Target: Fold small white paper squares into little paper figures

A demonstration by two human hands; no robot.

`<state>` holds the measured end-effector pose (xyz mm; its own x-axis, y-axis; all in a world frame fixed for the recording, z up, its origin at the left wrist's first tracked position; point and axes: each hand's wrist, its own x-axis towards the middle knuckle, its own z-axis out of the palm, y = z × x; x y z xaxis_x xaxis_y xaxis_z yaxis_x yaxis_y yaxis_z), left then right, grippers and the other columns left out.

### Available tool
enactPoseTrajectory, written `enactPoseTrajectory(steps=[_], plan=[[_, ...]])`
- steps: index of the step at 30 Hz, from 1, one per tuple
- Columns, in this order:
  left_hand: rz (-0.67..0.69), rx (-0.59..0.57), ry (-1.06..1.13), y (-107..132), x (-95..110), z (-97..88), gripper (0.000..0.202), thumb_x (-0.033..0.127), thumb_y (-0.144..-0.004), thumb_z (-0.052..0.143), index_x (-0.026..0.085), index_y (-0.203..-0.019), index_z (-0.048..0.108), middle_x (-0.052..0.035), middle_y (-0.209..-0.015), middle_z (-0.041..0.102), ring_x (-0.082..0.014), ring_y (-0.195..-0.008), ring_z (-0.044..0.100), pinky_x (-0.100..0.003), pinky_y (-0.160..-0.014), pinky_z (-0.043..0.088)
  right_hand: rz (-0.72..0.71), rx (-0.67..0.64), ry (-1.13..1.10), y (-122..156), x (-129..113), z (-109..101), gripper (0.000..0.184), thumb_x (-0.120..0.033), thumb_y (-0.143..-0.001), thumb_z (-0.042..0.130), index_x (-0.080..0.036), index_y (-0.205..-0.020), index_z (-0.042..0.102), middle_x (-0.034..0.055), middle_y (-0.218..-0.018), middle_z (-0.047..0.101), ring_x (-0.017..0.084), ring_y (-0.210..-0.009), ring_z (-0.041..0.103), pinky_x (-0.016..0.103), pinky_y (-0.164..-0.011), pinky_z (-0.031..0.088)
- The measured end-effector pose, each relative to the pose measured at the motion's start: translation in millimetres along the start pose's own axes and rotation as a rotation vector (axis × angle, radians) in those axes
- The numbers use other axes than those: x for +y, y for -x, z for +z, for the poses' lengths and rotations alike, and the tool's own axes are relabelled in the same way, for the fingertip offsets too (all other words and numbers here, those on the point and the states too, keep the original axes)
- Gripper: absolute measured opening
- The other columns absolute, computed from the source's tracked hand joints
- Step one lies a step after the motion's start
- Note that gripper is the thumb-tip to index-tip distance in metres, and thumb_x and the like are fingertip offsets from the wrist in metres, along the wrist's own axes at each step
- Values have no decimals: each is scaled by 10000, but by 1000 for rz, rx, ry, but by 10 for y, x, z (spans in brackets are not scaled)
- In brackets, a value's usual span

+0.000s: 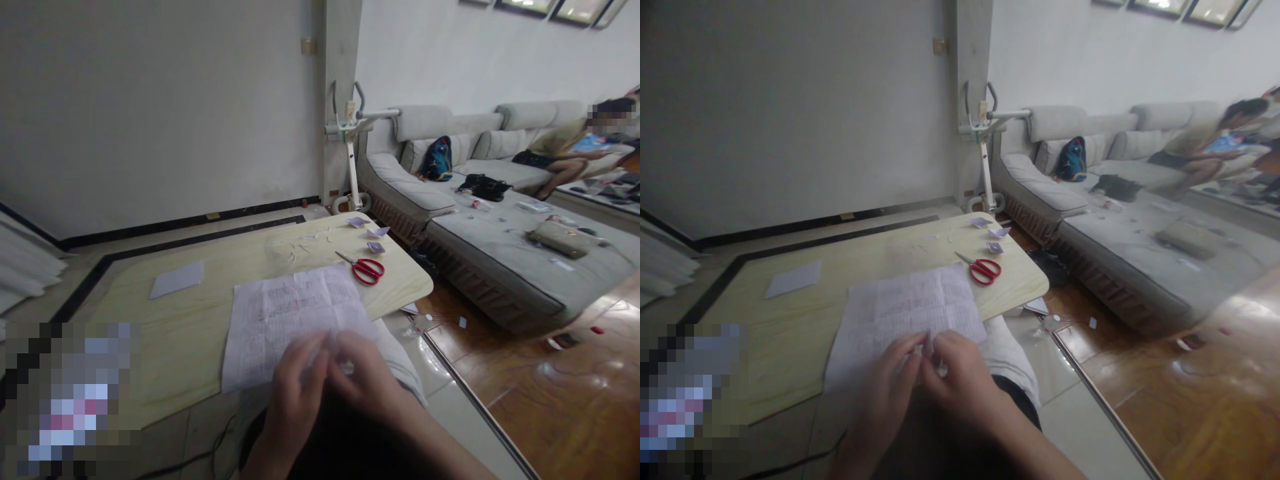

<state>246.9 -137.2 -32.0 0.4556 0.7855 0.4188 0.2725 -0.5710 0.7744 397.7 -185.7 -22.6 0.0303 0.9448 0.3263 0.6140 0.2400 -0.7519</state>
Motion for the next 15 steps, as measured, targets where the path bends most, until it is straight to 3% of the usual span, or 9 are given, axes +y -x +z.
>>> enactPoseTrajectory(steps=[2,5,8,11,15], plan=[[-134,-52,107,-6,46,7,262,308,-966,497,181,-1102,681,-90,-1059,763,-235,-952,722,-339,-833,585,-50,4,9,1,-23,-2,72,-220,-866,584,-195,-799,574,34,-763,611,177,-692,526,288,-637,408],[-260,-98,189,-39,60,-4,240,359,-938,528,185,-855,672,-35,-785,747,-205,-729,712,-271,-657,576,-70,-4,-13,25,-48,-15,23,-206,-852,611,-203,-844,590,32,-791,622,178,-721,538,290,-660,421],[-364,-27,214,-65,30,-22,284,379,-899,563,203,-678,595,3,-620,664,-187,-624,667,-245,-558,536,12,65,-118,53,-48,-30,41,-180,-856,587,-207,-831,569,8,-753,584,160,-683,518,275,-633,424],[-441,-19,294,-58,38,-16,275,403,-893,577,202,-708,609,1,-640,680,-190,-631,681,-255,-566,548,150,166,-264,50,-30,-45,34,-205,-862,590,-208,-889,570,-11,-746,556,151,-666,508,262,-614,433],[-423,-58,424,-32,100,13,240,379,-941,526,193,-961,676,-46,-892,753,-216,-834,727,-293,-702,587,278,181,-392,7,-11,-64,101,-284,-859,625,-196,-821,593,-11,-726,564,155,-674,520,265,-617,439]])
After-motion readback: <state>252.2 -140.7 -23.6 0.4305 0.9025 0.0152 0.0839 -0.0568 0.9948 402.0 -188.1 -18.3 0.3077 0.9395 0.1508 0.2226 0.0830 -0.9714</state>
